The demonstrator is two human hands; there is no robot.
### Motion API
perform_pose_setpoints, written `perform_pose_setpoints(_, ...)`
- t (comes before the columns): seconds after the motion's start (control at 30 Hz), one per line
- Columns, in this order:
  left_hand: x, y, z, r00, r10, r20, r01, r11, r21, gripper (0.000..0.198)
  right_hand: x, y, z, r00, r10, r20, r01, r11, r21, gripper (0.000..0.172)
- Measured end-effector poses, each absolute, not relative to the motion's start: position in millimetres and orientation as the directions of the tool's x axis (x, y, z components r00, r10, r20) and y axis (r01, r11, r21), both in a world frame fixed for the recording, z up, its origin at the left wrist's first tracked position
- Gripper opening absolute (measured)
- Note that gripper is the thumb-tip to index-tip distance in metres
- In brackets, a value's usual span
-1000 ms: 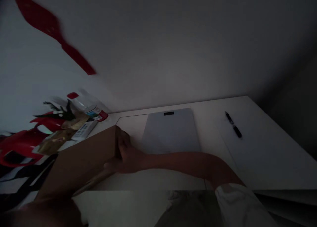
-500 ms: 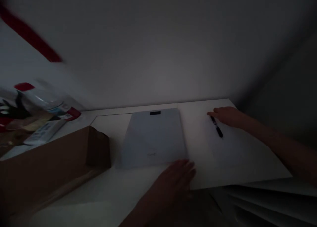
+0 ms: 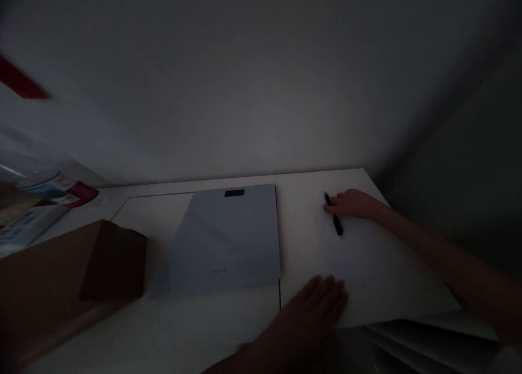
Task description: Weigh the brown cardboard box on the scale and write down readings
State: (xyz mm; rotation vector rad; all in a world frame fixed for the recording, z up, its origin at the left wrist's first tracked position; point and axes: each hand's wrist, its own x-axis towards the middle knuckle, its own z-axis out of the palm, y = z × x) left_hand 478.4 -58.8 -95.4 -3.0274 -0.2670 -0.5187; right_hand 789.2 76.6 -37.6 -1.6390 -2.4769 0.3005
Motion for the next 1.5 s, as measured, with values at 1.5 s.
perform_pose_setpoints(1.5, 477.4, -55.4, -102.3, 0.912, 0.125, 0.392, 0.19, -0.973, -0.132, 0.053, 742.5, 67.5, -83.4, 0.494, 0.809, 0.32, 0.59, -0.042, -0.806, 0.023)
